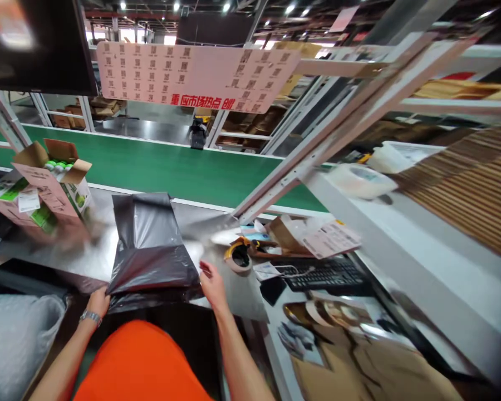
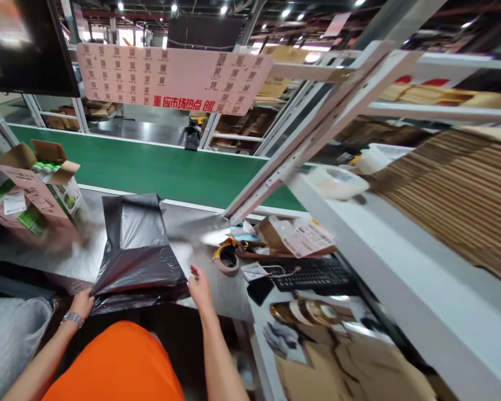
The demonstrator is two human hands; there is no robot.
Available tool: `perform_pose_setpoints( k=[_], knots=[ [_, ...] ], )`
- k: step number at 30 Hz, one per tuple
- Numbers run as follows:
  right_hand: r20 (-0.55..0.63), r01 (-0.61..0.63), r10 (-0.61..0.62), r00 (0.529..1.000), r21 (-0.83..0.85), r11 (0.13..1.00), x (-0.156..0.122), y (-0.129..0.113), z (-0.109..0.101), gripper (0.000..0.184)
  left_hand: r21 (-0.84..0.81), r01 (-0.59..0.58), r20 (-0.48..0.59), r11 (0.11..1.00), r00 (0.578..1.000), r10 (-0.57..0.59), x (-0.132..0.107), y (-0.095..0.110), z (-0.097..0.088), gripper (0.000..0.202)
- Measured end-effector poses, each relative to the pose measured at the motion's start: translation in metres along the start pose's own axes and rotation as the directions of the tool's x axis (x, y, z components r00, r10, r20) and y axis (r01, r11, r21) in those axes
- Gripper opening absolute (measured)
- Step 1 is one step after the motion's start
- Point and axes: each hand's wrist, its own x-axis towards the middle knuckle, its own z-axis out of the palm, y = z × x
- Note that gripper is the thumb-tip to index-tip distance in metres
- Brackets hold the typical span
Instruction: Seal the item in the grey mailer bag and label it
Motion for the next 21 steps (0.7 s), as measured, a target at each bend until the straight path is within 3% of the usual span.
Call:
perform_pose_setpoints(
  k=[3,5,7,9,13,17,19,21],
  knots=[
    [0.177,0.13,-0.17,0.969,0.219,0.967,0.004,-0.024,0.056,0.049,-0.026,-0.012,0.004,1.0,1.0,0.012,0.0,-0.001,-0.001,0.033],
    [0.305,0.036,-0.15,0.94,0.348,0.937,0.01,-0.031,0.09,0.054,-0.05,-0.018,0.007,0.999,1.0,0.018,0.0,-0.001,-0.003,0.032],
    [0.312,-0.084,-0.037,0.949,0.365,0.927,0.018,-0.027,0.105,0.054,-0.089,-0.018,0.007,0.996,1.0,0.019,0.002,-0.002,-0.004,0.031],
    [0.25,-0.155,0.072,0.966,0.332,0.931,0.023,-0.014,0.098,0.046,-0.147,-0.011,0.004,0.989,1.0,0.012,0.005,-0.002,-0.005,0.028],
    [0.235,-0.218,0.154,0.96,0.277,0.936,0.019,0.015,0.05,0.043,-0.321,0.017,0.011,0.947,1.0,-0.015,0.007,-0.006,-0.003,0.018],
    [0.177,-0.211,0.178,0.968,0.19,0.959,0.011,0.021,0.01,0.046,-0.528,0.102,0.122,0.843,0.992,-0.044,0.0,-0.017,-0.001,0.042],
    [0.071,-0.176,0.169,0.983,0.114,0.978,0.008,0.017,0.002,0.049,-0.624,0.144,0.187,0.768,0.982,-0.032,-0.004,-0.025,-0.002,0.053],
    [-0.034,-0.106,0.107,0.994,0.015,0.994,0.002,0.01,0.007,0.054,-0.709,0.174,0.233,0.684,0.973,-0.006,-0.007,-0.032,-0.005,0.059]
  ],
)
